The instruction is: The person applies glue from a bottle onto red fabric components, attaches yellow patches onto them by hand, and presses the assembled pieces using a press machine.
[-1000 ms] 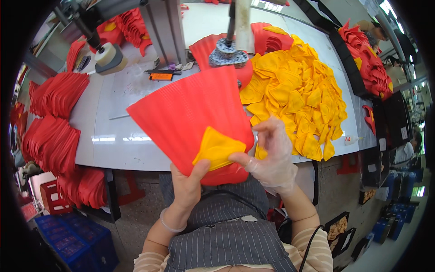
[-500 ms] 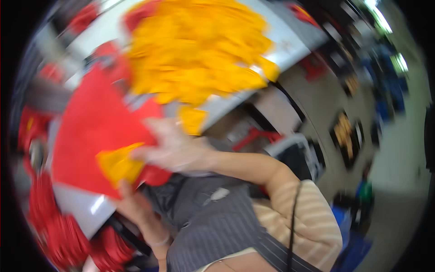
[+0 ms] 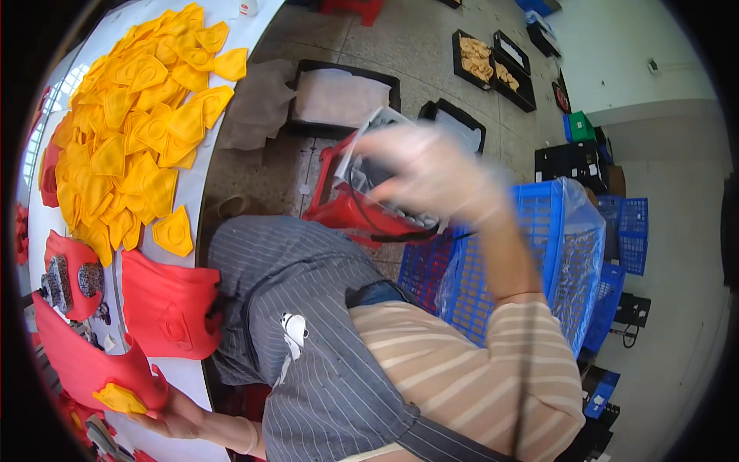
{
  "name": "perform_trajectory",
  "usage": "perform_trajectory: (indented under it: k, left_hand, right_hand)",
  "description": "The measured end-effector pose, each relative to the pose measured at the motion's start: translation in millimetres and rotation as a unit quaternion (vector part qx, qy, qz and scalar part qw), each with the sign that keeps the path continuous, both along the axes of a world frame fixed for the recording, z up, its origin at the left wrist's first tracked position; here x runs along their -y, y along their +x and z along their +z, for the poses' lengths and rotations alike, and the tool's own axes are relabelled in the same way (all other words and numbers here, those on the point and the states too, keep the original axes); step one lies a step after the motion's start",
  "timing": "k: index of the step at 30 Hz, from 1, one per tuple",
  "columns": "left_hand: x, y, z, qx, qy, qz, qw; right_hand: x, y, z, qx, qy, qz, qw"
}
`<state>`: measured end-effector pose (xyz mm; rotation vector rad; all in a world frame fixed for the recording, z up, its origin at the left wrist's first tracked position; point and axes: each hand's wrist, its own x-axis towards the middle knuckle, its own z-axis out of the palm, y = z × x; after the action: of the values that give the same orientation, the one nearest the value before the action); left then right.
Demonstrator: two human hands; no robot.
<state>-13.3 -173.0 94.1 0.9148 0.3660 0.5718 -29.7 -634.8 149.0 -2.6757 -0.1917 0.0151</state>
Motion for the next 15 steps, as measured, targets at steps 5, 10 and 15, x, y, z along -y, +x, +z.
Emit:
perform_trajectory:
  k: [5,10,15]
  left_hand:
    - [-5.2,13.2,-17.5,0.018,-0.079,-0.061,0.995]
    - [-16.7,10.9,-8.4,0.037,-0.099,-0.086,0.991]
    - [-15.3,-3.5,-4.5,0.071,-0.115,-0.058,0.989]
  right_hand:
    - [55.2,-86.1,122.7,0.122,-0.043,-0.098,0.987]
    - [19.1,-55.1,187.7,-0.025,0.321,0.644,0.694]
    - [105.8,19.6,180.5,0.131,0.100,0.039,0.986]
